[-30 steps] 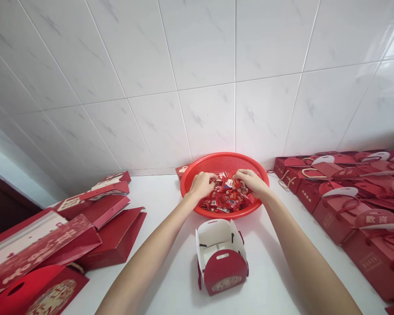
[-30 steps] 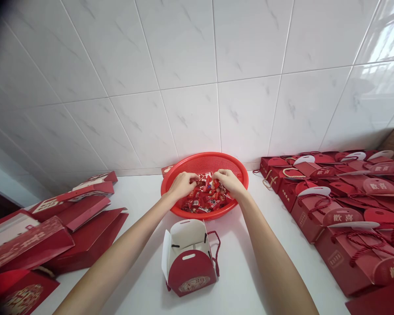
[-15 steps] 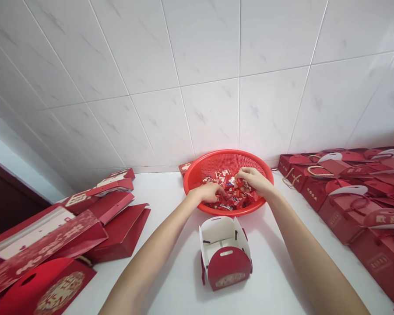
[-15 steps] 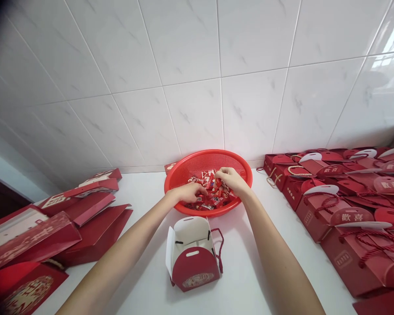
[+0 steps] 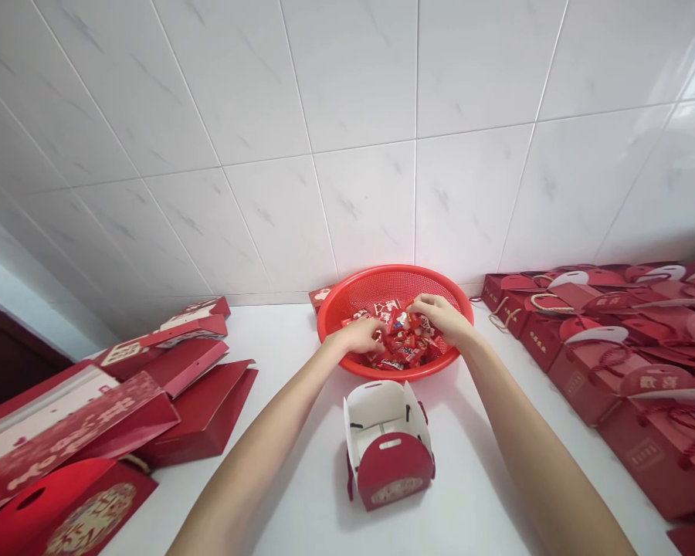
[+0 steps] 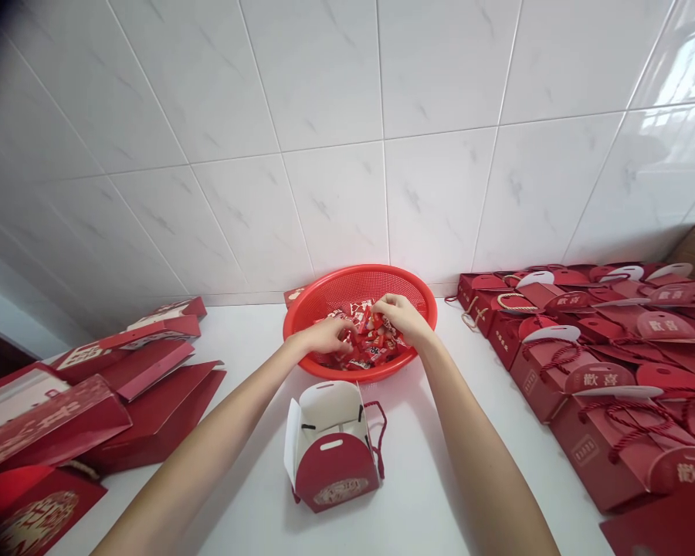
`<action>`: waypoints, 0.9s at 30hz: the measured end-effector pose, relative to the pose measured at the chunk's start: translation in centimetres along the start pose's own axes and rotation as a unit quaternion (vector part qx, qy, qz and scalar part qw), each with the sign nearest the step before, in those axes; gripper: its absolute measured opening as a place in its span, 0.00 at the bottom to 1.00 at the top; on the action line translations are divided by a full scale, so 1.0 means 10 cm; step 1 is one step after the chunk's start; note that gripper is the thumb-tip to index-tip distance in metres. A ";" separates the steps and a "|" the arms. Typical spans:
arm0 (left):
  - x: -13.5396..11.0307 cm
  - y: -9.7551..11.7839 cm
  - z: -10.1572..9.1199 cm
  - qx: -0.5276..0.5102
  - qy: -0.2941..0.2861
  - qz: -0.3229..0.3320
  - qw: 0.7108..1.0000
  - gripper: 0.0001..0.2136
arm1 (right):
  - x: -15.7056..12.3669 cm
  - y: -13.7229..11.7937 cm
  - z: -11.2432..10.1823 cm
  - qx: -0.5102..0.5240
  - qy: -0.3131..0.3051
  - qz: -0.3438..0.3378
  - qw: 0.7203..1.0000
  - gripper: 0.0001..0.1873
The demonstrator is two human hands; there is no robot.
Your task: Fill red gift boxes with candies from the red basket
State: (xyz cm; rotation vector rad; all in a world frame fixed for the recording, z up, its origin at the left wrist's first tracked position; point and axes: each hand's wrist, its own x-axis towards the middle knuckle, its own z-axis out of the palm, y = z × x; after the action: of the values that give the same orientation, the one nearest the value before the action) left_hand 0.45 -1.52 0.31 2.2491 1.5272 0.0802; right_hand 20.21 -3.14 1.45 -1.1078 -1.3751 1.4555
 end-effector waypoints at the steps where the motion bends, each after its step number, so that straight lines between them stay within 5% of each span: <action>1: 0.01 0.00 0.00 -0.032 0.034 0.023 0.999 0.13 | 0.00 0.00 0.00 0.005 0.002 0.003 1.000 0.08; 5: 0.06 -0.03 0.01 -0.190 0.130 0.110 0.967 0.13 | 0.01 0.00 -0.01 0.015 0.005 0.017 1.000 0.07; 9: 0.12 0.03 -0.05 -0.323 0.133 0.158 0.923 0.16 | 0.03 0.04 -0.05 0.017 0.008 0.026 0.999 0.05; 16: 0.20 0.32 -0.19 -0.483 0.126 0.076 0.863 0.13 | 0.05 0.06 -0.10 0.066 0.001 0.034 0.997 0.08; 21: 0.28 0.42 -0.10 -0.472 0.153 0.116 0.860 0.11 | 0.06 0.01 -0.06 0.108 0.000 0.044 0.993 0.15; 27: 0.29 0.32 0.03 -0.439 0.162 0.089 0.879 0.12 | 0.03 0.01 -0.05 0.102 -0.037 0.051 0.993 0.14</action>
State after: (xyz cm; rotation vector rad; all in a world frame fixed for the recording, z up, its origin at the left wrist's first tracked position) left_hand 4.50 0.05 0.72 1.6425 1.0702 1.0298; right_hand 20.60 -2.71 1.35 -1.0128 -1.2024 1.6854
